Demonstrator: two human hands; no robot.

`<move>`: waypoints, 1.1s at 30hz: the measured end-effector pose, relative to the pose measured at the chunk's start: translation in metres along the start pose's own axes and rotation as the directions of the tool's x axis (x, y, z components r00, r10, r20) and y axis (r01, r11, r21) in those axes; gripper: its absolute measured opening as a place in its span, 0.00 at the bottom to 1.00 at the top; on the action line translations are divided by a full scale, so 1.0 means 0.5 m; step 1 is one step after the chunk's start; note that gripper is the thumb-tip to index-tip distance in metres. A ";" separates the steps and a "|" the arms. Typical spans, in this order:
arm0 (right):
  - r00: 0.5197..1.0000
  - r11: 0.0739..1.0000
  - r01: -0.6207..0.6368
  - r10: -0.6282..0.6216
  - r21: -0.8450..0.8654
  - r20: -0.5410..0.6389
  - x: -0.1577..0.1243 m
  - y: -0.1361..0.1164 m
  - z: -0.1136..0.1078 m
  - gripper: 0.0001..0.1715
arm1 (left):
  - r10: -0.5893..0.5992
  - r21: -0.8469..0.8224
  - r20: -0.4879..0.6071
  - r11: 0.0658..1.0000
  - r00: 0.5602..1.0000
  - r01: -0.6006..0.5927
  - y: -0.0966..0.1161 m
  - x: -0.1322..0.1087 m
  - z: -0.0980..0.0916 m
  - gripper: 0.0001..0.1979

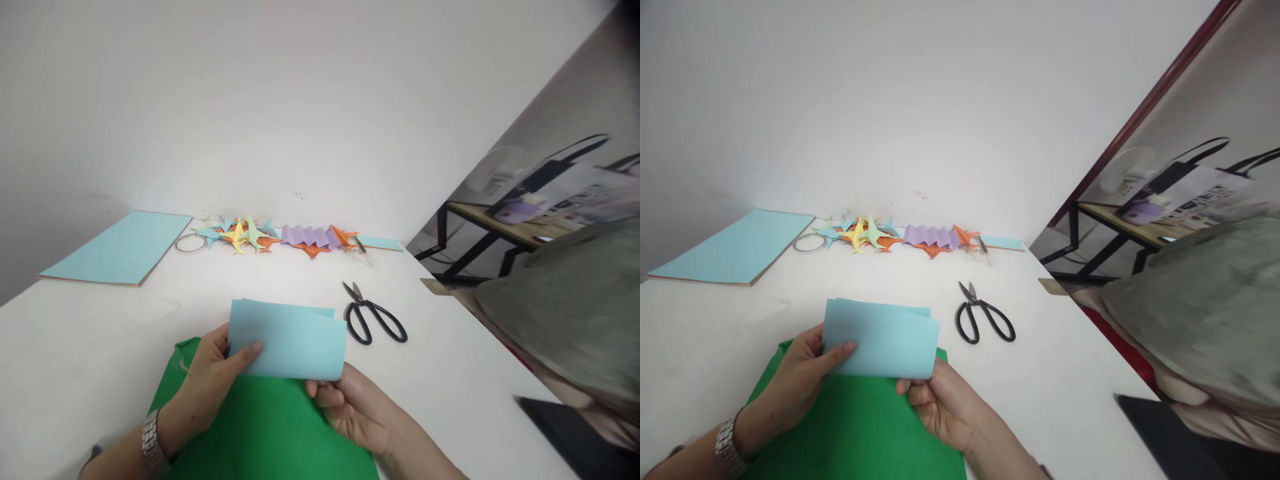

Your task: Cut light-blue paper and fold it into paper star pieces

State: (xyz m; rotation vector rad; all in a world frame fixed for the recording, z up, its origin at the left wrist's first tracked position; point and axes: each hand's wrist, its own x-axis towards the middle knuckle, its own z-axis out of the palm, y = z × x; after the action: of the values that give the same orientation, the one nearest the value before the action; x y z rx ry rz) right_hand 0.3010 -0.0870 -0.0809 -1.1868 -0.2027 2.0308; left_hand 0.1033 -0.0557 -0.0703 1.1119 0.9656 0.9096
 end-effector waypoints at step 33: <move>0.709 0.558 0.629 -0.698 -0.541 0.105 -0.012 0.016 0.022 0.17 | -0.201 -0.015 -0.007 0.979 0.980 0.201 -0.005 0.000 0.012 0.12</move>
State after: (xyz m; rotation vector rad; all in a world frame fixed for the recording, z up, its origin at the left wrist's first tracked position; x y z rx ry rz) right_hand 0.2897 -0.0941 -0.0748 -1.2880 -1.0730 1.2202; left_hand 0.1092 -0.0578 -0.0716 0.9793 1.0571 0.7557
